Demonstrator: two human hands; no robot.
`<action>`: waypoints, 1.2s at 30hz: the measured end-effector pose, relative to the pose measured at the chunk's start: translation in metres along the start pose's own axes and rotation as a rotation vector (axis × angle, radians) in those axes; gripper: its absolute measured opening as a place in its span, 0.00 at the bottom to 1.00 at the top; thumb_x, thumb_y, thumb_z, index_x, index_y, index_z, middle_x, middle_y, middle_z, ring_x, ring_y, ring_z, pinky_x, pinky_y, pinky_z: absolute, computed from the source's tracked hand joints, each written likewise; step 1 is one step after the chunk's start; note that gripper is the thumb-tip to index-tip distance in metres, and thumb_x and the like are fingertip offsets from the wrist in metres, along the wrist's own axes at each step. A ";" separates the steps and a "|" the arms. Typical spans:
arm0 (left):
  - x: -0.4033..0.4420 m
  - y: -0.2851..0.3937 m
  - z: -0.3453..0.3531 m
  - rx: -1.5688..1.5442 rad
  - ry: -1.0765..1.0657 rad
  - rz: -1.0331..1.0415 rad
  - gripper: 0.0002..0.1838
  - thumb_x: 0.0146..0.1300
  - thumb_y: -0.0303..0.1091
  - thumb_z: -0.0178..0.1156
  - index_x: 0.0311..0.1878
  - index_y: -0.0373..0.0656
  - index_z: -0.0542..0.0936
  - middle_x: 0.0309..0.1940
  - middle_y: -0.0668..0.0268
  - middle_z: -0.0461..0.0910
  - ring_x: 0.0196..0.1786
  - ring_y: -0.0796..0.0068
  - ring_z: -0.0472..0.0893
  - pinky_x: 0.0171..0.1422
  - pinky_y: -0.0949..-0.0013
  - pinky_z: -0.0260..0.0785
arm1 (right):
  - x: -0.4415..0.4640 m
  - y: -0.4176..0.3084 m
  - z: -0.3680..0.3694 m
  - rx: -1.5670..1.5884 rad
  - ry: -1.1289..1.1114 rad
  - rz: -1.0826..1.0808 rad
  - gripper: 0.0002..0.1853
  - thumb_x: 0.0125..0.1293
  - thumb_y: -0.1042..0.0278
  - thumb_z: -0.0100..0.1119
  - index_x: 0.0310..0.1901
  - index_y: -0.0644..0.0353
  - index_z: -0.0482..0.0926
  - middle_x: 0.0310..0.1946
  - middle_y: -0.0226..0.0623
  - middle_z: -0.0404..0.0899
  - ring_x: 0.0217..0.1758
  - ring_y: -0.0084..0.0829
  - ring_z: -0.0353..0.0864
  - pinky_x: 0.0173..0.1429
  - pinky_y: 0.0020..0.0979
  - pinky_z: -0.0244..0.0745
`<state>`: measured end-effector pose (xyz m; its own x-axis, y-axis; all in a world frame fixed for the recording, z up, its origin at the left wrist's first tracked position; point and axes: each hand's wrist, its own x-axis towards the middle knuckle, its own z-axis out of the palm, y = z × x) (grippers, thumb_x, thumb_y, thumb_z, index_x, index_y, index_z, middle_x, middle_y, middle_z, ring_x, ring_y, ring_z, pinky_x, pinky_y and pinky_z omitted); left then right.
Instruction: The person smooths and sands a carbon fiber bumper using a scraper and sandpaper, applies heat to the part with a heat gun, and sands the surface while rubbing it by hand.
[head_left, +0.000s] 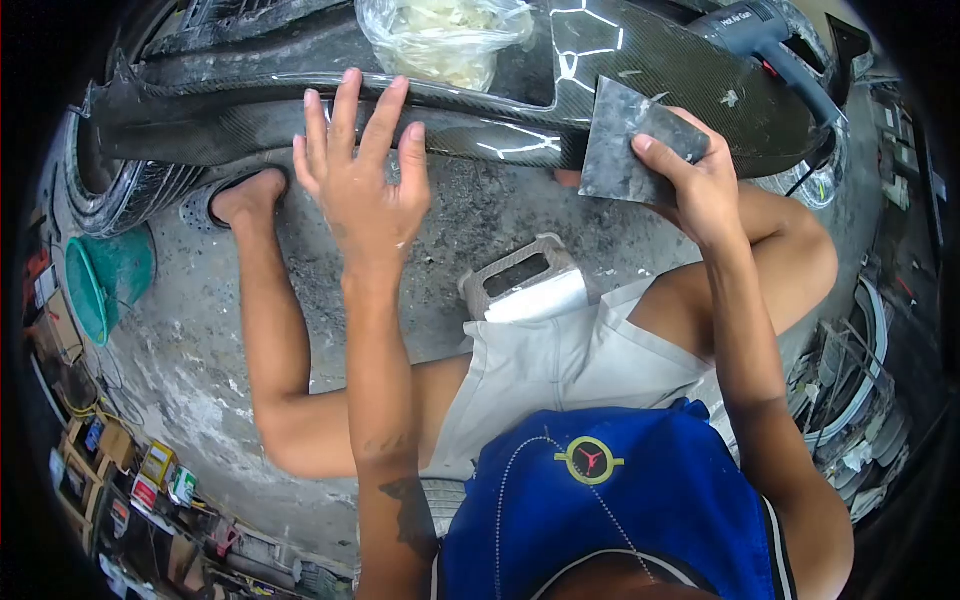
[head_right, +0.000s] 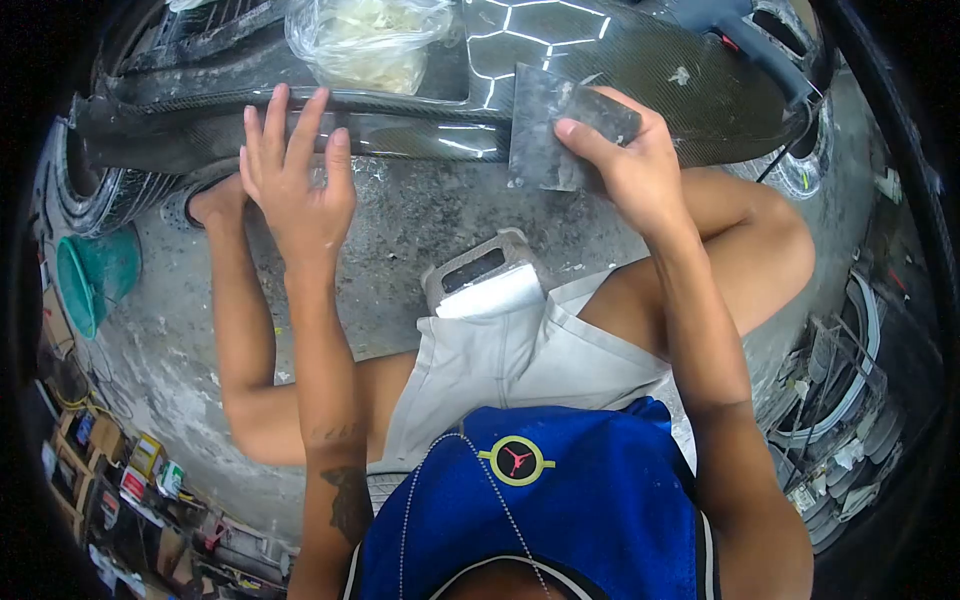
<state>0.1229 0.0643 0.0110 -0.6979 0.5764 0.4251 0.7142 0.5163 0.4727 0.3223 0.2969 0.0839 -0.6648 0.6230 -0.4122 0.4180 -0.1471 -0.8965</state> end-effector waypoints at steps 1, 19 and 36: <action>0.001 -0.001 -0.001 0.005 -0.011 0.000 0.23 0.68 0.45 0.67 0.67 0.66 0.83 0.77 0.65 0.71 0.81 0.46 0.62 0.80 0.34 0.47 | 0.001 0.001 0.002 -0.039 0.002 -0.026 0.08 0.68 0.70 0.70 0.45 0.63 0.86 0.34 0.25 0.86 0.35 0.17 0.80 0.41 0.24 0.76; 0.002 0.002 0.002 -0.079 0.006 -0.026 0.24 0.65 0.39 0.67 0.65 0.65 0.84 0.77 0.67 0.70 0.81 0.44 0.61 0.80 0.33 0.48 | 0.002 -0.029 0.071 -0.072 0.093 -0.082 0.07 0.67 0.73 0.67 0.43 0.65 0.86 0.32 0.26 0.85 0.33 0.16 0.79 0.38 0.23 0.74; -0.001 0.000 0.007 -0.099 0.034 -0.028 0.24 0.64 0.37 0.68 0.64 0.65 0.84 0.76 0.67 0.70 0.82 0.44 0.60 0.79 0.34 0.48 | 0.014 -0.040 0.067 0.351 0.035 0.068 0.13 0.66 0.76 0.69 0.50 0.65 0.82 0.41 0.36 0.87 0.40 0.25 0.87 0.47 0.28 0.84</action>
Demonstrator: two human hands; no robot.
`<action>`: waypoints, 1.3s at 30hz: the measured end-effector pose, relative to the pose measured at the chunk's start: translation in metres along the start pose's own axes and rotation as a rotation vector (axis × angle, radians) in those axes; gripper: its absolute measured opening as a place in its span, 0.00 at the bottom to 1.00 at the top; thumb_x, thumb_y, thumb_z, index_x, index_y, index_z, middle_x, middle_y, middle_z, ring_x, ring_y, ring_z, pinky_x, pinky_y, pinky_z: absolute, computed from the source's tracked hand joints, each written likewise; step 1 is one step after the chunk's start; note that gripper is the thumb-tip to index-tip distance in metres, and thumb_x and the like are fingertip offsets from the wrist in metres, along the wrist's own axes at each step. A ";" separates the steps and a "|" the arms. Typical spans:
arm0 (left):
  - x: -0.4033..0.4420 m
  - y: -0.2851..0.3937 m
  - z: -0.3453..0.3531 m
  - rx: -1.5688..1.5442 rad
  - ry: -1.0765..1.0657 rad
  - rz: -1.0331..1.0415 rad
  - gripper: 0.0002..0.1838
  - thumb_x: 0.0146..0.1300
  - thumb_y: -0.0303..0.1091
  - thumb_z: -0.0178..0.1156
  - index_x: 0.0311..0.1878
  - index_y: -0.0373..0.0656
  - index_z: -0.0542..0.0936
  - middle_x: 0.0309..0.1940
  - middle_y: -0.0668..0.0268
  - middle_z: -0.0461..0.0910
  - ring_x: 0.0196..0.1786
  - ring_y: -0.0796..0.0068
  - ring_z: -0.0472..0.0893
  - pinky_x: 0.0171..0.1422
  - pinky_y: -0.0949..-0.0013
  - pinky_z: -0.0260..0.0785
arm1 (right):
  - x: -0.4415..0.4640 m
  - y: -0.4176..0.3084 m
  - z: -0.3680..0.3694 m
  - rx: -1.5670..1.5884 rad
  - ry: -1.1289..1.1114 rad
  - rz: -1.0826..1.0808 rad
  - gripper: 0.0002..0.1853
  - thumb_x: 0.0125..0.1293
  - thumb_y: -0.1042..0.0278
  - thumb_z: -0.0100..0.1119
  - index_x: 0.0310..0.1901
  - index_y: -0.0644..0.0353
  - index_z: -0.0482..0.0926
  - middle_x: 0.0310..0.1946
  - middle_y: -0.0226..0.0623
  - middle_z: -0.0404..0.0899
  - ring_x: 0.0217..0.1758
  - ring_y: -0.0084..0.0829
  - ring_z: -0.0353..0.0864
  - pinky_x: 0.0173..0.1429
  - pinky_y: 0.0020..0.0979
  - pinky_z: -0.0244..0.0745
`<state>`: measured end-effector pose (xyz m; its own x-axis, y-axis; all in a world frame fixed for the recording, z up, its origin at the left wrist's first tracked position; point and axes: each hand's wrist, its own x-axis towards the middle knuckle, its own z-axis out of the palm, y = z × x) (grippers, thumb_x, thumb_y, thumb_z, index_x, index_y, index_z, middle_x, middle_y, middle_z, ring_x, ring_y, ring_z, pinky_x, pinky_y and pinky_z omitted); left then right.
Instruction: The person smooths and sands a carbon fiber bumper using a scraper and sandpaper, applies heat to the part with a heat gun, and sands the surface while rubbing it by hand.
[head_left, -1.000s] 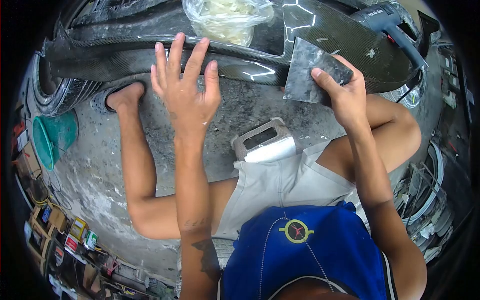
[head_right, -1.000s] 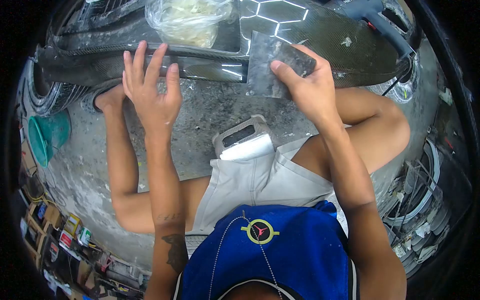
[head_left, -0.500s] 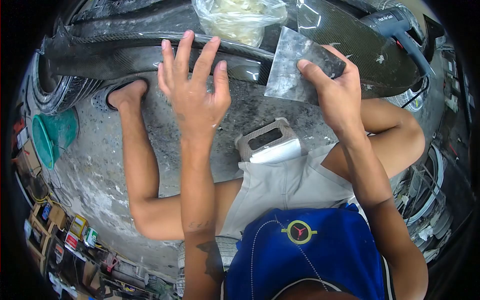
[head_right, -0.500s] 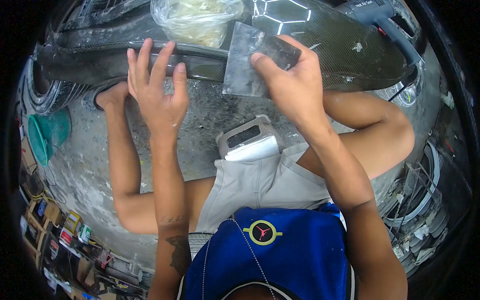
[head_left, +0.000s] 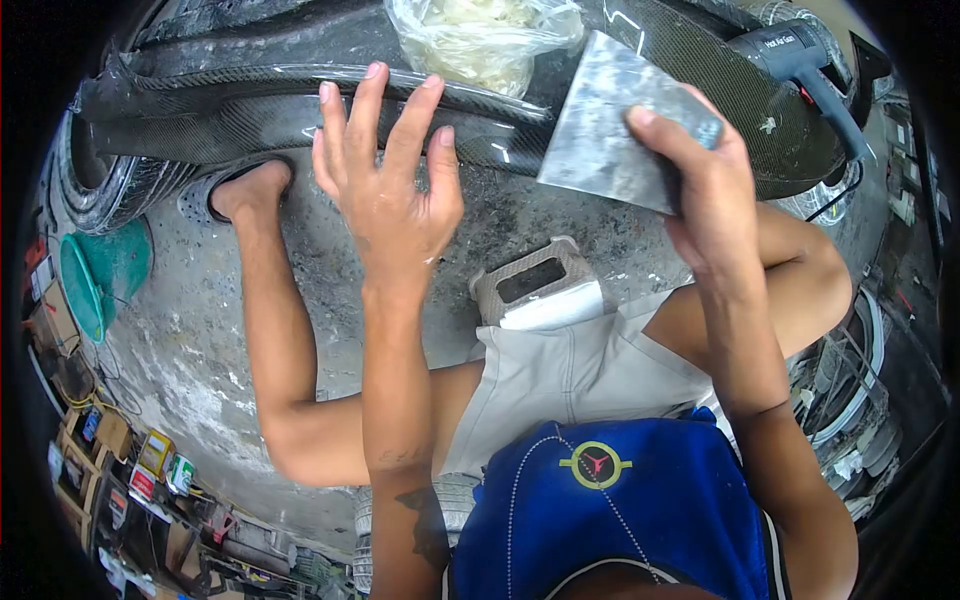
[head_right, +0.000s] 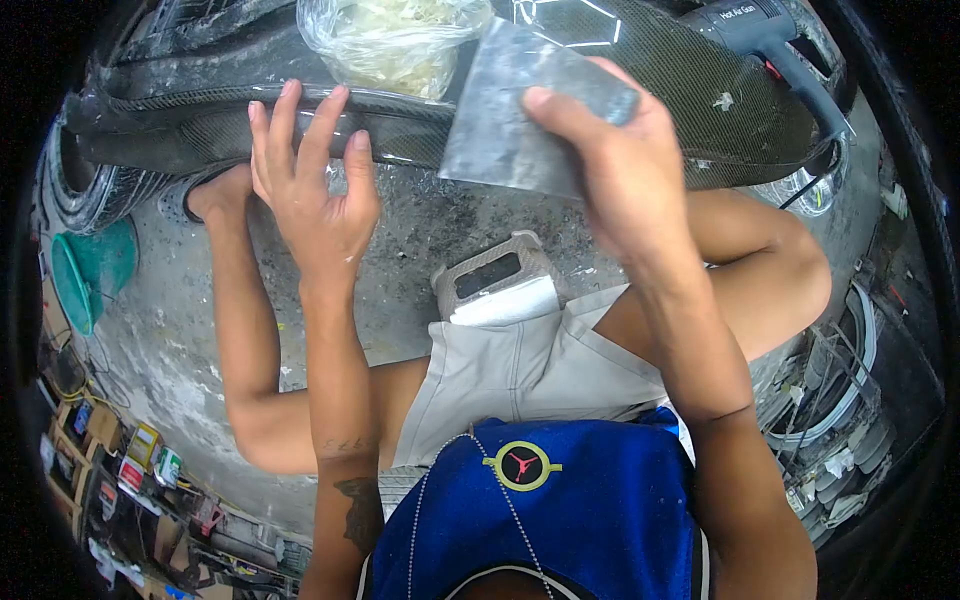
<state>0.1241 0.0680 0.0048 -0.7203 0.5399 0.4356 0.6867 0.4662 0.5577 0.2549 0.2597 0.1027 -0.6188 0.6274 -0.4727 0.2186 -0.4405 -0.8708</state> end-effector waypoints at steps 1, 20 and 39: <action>0.000 0.001 0.000 0.005 0.000 0.000 0.24 0.64 0.38 0.68 0.64 0.64 0.84 0.76 0.66 0.70 0.82 0.44 0.60 0.79 0.34 0.47 | -0.002 -0.006 -0.008 -0.017 -0.015 0.023 0.12 0.66 0.76 0.69 0.50 0.64 0.82 0.40 0.35 0.87 0.39 0.24 0.87 0.47 0.28 0.84; 0.012 0.003 -0.013 -0.148 0.142 -0.080 0.16 0.65 0.26 0.65 0.56 0.43 0.87 0.64 0.57 0.79 0.69 0.52 0.73 0.74 0.53 0.60 | 0.006 0.006 0.044 -0.101 0.132 0.084 0.20 0.62 0.78 0.66 0.56 0.67 0.76 0.39 0.37 0.85 0.38 0.24 0.84 0.42 0.28 0.80; 0.068 0.036 -0.029 0.035 -0.301 0.194 0.16 0.58 0.38 0.76 0.48 0.46 0.90 0.42 0.65 0.82 0.49 0.59 0.74 0.58 0.58 0.65 | -0.032 0.001 -0.018 -0.081 0.021 0.025 0.14 0.66 0.76 0.67 0.52 0.62 0.78 0.41 0.29 0.85 0.41 0.18 0.82 0.47 0.23 0.78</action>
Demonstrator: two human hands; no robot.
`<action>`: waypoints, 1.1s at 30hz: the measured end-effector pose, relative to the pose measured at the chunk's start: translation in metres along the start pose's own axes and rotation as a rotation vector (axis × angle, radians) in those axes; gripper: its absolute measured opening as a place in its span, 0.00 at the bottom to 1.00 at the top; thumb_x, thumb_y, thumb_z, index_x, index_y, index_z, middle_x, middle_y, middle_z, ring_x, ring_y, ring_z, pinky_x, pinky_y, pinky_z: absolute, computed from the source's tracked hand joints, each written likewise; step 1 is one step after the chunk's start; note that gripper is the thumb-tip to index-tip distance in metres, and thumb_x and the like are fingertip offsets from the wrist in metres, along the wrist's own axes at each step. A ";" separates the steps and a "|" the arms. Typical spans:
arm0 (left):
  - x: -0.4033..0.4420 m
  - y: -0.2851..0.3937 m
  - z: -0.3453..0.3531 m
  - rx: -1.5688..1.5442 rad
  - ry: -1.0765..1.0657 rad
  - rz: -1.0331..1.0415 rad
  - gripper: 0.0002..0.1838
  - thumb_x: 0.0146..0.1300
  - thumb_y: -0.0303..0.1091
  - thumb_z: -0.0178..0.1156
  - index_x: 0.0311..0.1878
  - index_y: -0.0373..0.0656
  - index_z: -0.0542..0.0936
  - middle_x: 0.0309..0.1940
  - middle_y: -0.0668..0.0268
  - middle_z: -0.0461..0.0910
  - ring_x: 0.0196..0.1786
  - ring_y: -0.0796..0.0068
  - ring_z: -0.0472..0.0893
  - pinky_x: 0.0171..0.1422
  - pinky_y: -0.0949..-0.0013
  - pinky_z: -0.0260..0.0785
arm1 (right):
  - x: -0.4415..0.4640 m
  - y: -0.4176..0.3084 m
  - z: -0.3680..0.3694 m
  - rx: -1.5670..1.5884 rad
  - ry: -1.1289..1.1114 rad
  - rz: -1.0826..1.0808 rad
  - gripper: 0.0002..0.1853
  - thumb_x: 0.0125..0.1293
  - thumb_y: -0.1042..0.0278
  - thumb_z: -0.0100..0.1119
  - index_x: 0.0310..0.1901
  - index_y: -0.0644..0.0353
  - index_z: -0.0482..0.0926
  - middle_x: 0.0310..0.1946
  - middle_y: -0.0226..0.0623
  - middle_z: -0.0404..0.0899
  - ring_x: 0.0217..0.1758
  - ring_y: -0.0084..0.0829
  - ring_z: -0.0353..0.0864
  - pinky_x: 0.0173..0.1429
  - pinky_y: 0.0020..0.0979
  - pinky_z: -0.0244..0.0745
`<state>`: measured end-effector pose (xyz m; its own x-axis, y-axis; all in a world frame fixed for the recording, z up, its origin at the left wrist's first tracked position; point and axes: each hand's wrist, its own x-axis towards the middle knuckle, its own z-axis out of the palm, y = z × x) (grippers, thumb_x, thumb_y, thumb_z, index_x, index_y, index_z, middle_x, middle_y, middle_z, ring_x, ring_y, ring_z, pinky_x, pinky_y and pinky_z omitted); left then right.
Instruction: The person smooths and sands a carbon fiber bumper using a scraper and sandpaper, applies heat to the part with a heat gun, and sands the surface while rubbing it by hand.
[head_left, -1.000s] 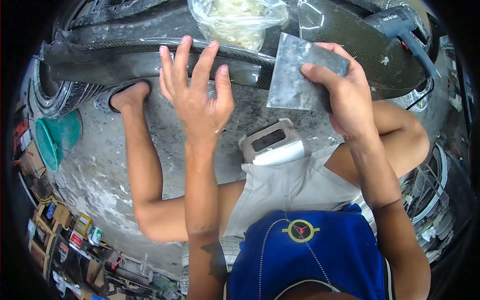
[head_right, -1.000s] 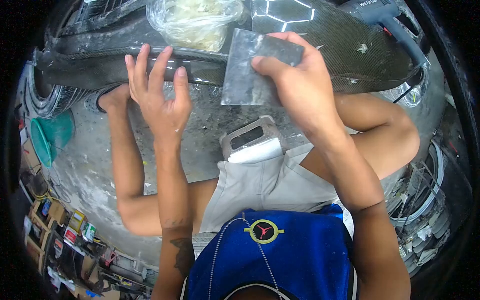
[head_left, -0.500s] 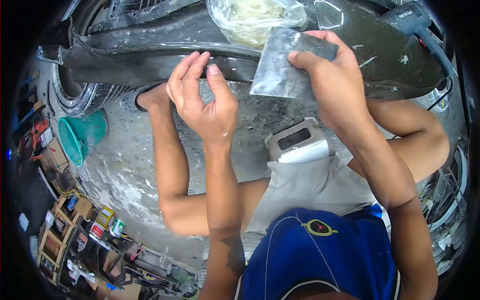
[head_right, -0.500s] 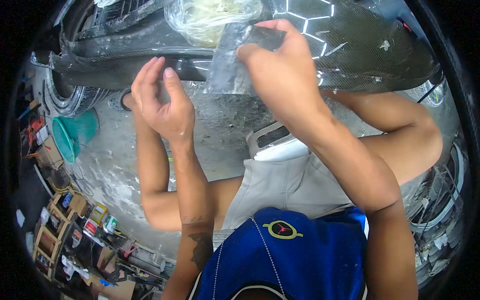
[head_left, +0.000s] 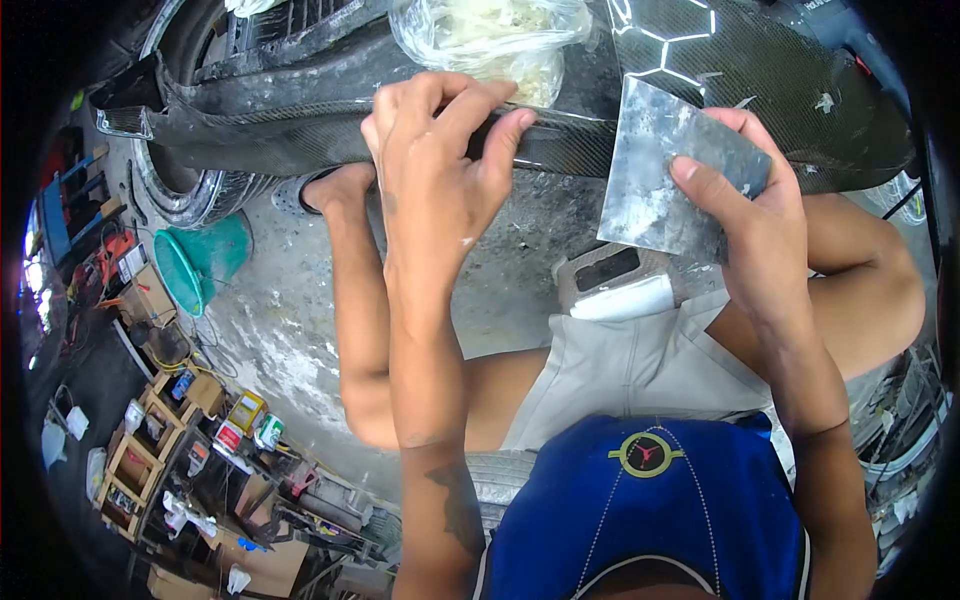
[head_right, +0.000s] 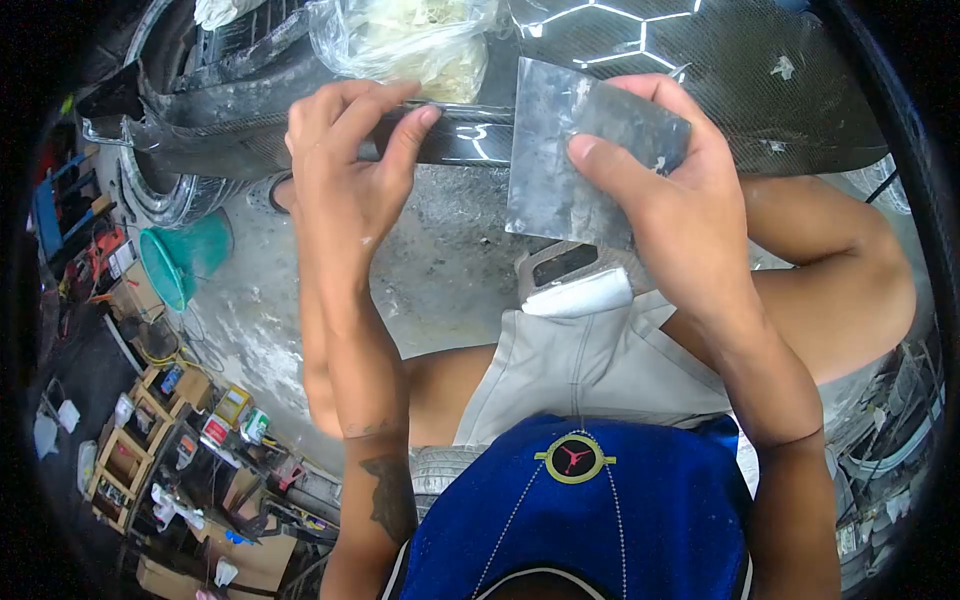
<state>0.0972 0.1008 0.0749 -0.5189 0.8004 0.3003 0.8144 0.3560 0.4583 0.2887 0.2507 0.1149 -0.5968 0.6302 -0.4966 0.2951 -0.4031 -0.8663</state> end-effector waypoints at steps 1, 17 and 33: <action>0.002 -0.002 -0.001 0.016 -0.030 0.022 0.13 0.59 0.37 0.75 0.46 0.46 0.90 0.41 0.67 0.83 0.48 0.61 0.76 0.56 0.61 0.66 | 0.000 0.004 -0.002 0.013 -0.016 -0.009 0.14 0.67 0.76 0.67 0.53 0.62 0.79 0.42 0.29 0.85 0.42 0.17 0.82 0.48 0.23 0.77; 0.013 -0.035 -0.031 0.174 -0.078 0.022 0.07 0.69 0.37 0.68 0.41 0.43 0.85 0.39 0.63 0.84 0.46 0.58 0.78 0.57 0.59 0.66 | 0.004 -0.037 0.003 -1.053 -0.494 -1.040 0.19 0.59 0.66 0.63 0.54 0.46 0.88 0.53 0.37 0.85 0.61 0.42 0.84 0.68 0.48 0.77; 0.015 -0.100 -0.129 -0.277 0.160 -0.334 0.09 0.77 0.33 0.64 0.45 0.36 0.81 0.42 0.65 0.86 0.46 0.78 0.81 0.55 0.74 0.73 | 0.007 -0.017 0.002 -1.047 -0.508 -1.040 0.21 0.56 0.70 0.67 0.54 0.47 0.88 0.53 0.40 0.85 0.60 0.44 0.84 0.68 0.52 0.76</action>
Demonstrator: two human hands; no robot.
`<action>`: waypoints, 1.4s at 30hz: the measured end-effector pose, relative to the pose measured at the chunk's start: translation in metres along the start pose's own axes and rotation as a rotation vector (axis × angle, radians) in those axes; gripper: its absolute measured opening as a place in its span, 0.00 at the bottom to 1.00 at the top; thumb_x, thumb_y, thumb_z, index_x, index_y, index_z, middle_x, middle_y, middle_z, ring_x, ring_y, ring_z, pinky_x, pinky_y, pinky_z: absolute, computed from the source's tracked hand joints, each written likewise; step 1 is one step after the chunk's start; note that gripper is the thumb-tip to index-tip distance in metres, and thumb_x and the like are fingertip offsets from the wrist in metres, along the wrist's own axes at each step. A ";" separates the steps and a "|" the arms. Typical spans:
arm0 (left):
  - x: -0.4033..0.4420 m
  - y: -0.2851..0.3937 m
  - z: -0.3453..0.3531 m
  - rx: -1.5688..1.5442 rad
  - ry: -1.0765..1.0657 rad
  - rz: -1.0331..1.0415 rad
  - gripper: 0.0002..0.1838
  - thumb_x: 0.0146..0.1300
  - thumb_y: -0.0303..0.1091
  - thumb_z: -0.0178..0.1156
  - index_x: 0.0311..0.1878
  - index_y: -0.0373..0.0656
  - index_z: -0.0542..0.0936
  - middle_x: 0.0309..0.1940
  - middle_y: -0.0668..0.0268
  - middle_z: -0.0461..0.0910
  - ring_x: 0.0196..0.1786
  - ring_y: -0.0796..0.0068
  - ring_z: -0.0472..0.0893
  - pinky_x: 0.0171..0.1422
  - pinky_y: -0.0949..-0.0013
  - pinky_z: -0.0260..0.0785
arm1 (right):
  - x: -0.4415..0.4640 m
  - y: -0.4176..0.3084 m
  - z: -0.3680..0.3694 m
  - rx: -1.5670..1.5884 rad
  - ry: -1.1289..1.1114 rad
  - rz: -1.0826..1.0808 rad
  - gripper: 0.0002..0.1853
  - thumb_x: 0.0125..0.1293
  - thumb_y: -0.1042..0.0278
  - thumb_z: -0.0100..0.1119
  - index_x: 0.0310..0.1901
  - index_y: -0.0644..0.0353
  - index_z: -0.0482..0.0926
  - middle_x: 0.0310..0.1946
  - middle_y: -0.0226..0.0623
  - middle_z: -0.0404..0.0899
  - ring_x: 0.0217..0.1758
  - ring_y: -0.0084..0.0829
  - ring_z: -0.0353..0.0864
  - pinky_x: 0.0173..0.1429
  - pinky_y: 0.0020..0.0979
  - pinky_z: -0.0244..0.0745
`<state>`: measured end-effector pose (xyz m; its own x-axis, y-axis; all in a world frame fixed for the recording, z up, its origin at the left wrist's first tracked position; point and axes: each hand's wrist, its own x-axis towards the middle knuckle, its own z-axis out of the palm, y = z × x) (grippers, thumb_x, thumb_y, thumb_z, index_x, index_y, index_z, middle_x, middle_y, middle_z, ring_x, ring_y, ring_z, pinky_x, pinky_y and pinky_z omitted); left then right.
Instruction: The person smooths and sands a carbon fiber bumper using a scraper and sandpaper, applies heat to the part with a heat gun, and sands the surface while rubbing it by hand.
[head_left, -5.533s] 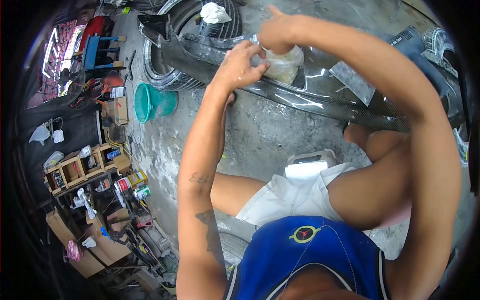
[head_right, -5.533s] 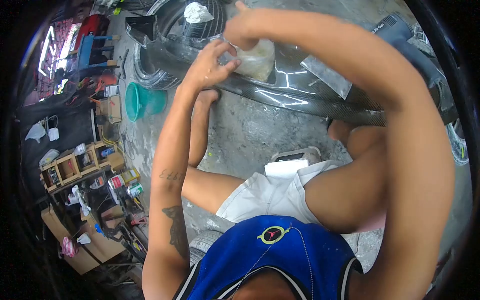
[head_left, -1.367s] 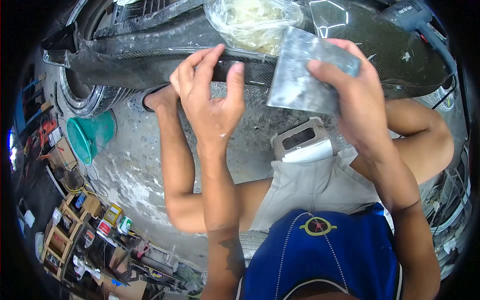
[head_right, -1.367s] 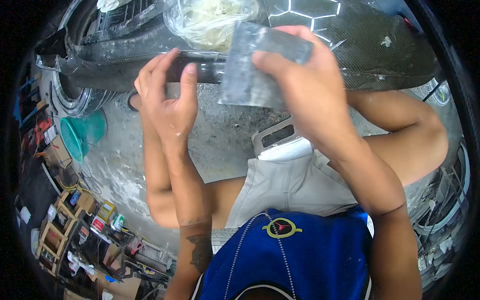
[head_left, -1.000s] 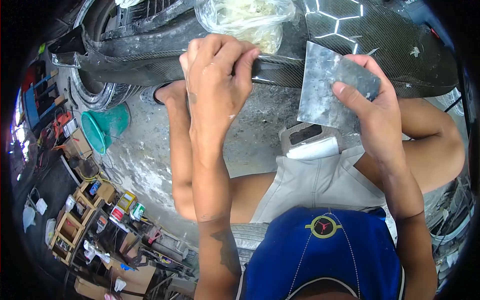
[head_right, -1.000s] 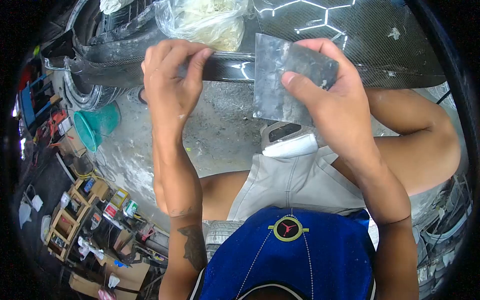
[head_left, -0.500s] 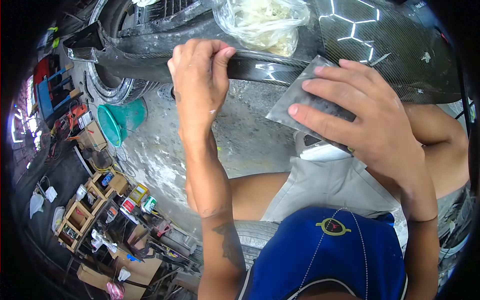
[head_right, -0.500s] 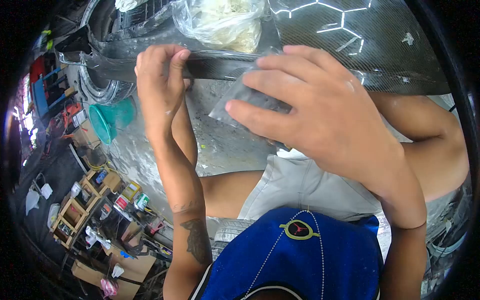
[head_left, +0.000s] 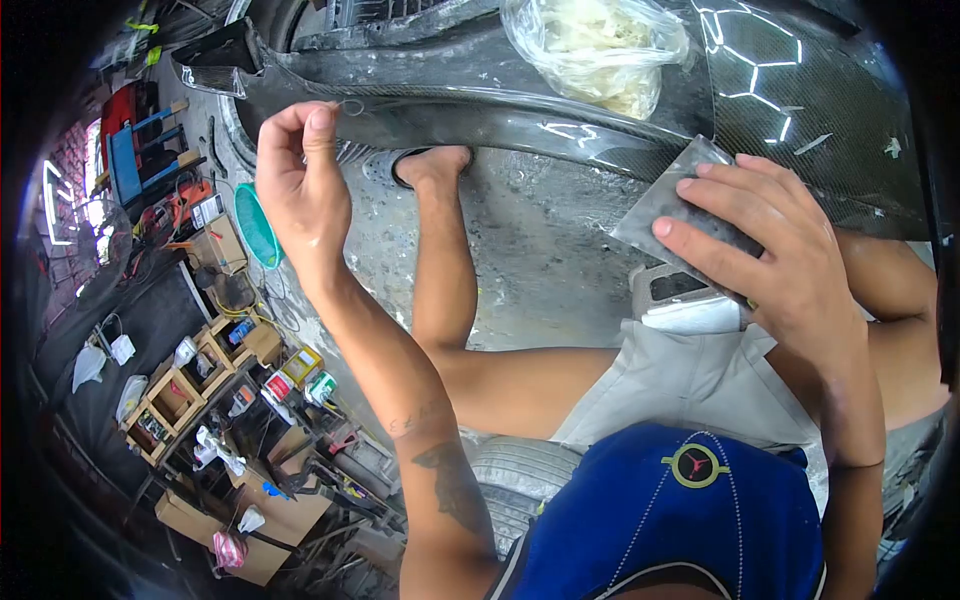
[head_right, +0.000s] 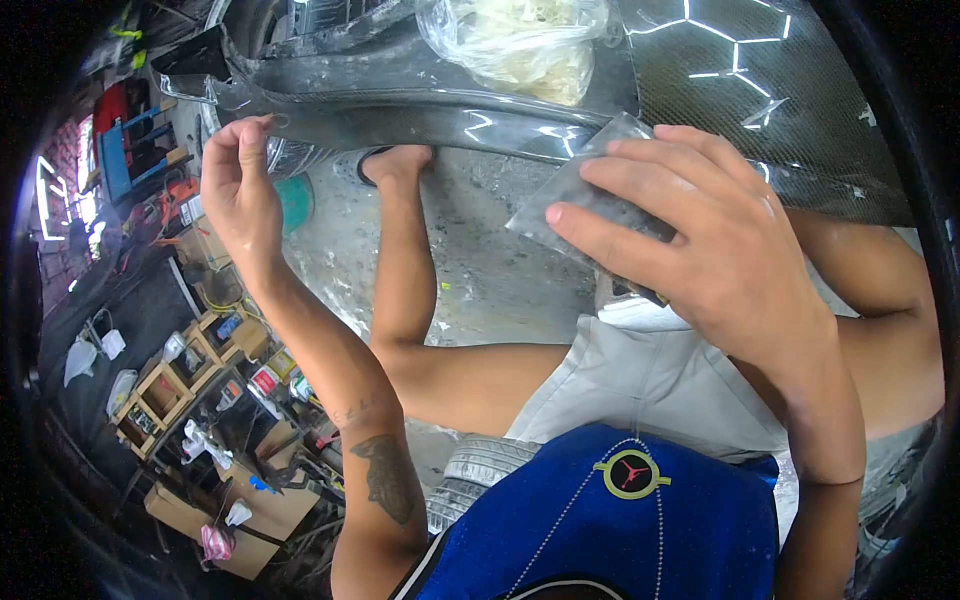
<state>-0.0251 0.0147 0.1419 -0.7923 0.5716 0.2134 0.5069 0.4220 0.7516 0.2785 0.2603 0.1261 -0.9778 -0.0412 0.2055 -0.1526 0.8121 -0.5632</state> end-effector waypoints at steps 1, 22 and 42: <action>-0.002 0.003 0.001 -0.070 0.005 -0.037 0.08 0.76 0.32 0.64 0.46 0.36 0.81 0.42 0.63 0.86 0.47 0.77 0.82 0.56 0.73 0.73 | 0.000 0.000 0.002 0.002 0.004 0.000 0.21 0.56 0.70 0.67 0.54 0.47 0.88 0.53 0.40 0.85 0.60 0.44 0.84 0.68 0.52 0.76; 0.080 0.092 0.111 0.511 -0.500 0.745 0.07 0.59 0.24 0.67 0.40 0.37 0.88 0.29 0.52 0.85 0.37 0.49 0.86 0.47 0.57 0.77 | -0.008 0.005 0.015 -0.034 0.049 -0.065 0.19 0.58 0.68 0.65 0.53 0.44 0.88 0.54 0.37 0.85 0.60 0.40 0.84 0.68 0.48 0.78; 0.029 -0.021 0.043 0.373 -0.460 0.203 0.13 0.63 0.40 0.70 0.43 0.40 0.90 0.41 0.53 0.88 0.47 0.52 0.87 0.55 0.59 0.77 | -0.006 0.009 0.021 -0.197 -0.046 -0.088 0.21 0.62 0.69 0.57 0.56 0.45 0.85 0.57 0.39 0.83 0.65 0.41 0.81 0.72 0.48 0.73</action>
<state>-0.0444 0.0530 0.1054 -0.4827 0.8755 -0.0236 0.7823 0.4431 0.4378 0.2801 0.2554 0.1035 -0.9682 -0.1393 0.2078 -0.2107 0.9020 -0.3767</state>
